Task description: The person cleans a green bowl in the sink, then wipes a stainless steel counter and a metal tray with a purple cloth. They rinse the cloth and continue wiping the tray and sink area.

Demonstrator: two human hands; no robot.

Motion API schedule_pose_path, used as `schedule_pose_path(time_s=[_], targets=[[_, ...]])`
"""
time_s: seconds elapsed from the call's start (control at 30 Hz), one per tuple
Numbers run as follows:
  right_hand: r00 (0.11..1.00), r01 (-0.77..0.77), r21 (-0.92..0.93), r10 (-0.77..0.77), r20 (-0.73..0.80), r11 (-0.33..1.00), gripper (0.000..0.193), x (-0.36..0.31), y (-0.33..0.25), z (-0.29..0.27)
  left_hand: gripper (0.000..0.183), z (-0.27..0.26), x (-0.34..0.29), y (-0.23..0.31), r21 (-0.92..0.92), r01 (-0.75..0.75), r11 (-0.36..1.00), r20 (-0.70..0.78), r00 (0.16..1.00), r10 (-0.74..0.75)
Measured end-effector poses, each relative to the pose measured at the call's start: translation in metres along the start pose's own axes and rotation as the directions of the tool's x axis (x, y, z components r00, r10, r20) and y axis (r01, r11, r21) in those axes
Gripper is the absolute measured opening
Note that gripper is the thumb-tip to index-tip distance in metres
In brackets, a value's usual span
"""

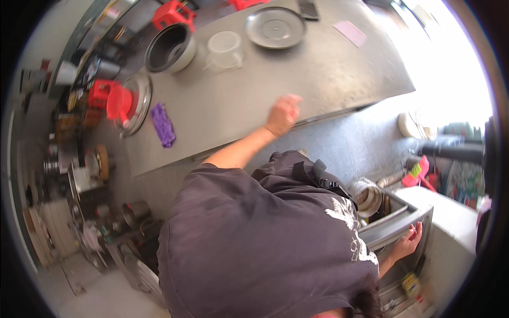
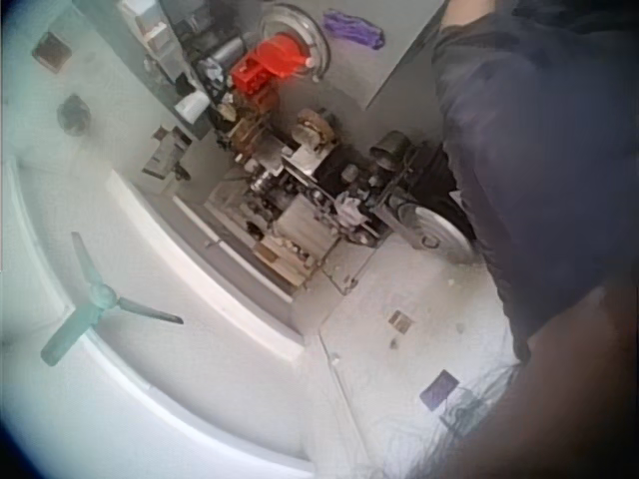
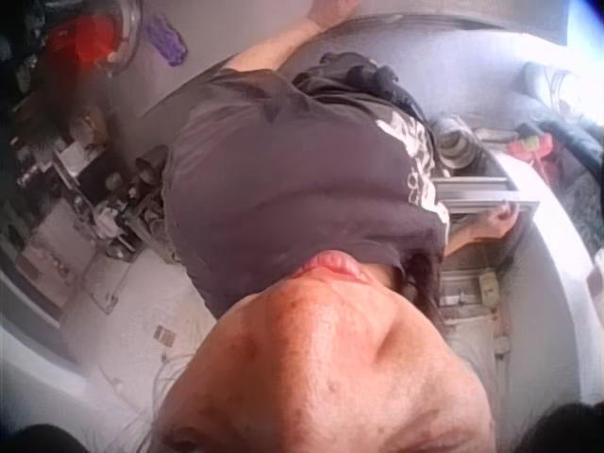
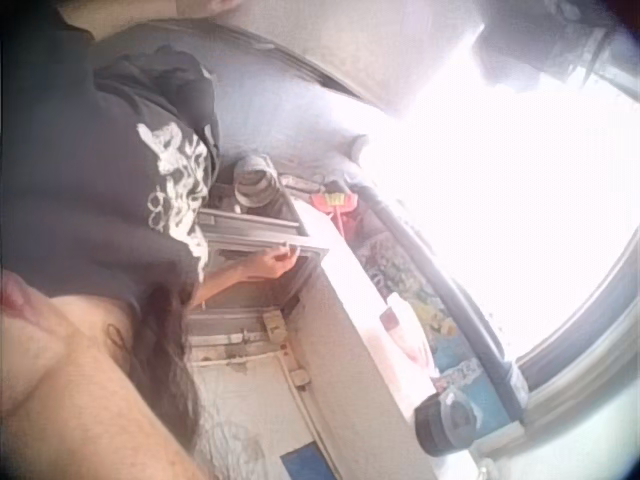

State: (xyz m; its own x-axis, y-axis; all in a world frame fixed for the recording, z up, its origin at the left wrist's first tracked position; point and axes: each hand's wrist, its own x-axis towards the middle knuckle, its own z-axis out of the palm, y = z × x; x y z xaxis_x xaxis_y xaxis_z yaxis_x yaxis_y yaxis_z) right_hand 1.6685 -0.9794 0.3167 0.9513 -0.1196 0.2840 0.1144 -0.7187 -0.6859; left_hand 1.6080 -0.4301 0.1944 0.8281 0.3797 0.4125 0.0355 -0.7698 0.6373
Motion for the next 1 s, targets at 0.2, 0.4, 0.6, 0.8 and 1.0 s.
schedule_pose_path(time_s=[0.2, 0.4, 0.6, 0.8, 1.0], targets=[[0.948, 0.218, 0.012, -0.214, 0.236, 0.976, 0.029, 0.073, -0.061, 0.096, 0.040, -0.196, -0.078, -0.175, 0.632, 0.671, 0.388, -0.569, 0.742, -0.356], [0.849, 0.407, -0.016, -0.372, 0.374, 0.913, 0.026, 0.079, -0.105, 0.128, 0.035, -0.274, -0.178, -0.215, 0.575, 0.816, -0.062, -0.556, 0.334, -0.761], [0.936, 0.241, -0.050, -0.218, 0.276, 0.969, 0.025, 0.042, -0.091, 0.105, 0.026, -0.218, -0.061, -0.180, 0.680, 0.497, 0.540, 0.540, 0.159, -0.826], [0.992, 0.098, -0.132, -0.087, 0.086, 0.986, 0.020, -0.023, -0.065, 0.074, 0.034, -0.042, 0.095, 0.001, -0.041, 0.853, 0.521, 0.988, 0.113, -0.108], [0.979, -0.200, -0.182, 0.187, -0.085, 0.963, 0.023, -0.129, -0.056, 0.037, 0.054, 0.096, 0.077, 0.209, -0.306, 0.841, 0.446, 0.899, 0.101, 0.427]])
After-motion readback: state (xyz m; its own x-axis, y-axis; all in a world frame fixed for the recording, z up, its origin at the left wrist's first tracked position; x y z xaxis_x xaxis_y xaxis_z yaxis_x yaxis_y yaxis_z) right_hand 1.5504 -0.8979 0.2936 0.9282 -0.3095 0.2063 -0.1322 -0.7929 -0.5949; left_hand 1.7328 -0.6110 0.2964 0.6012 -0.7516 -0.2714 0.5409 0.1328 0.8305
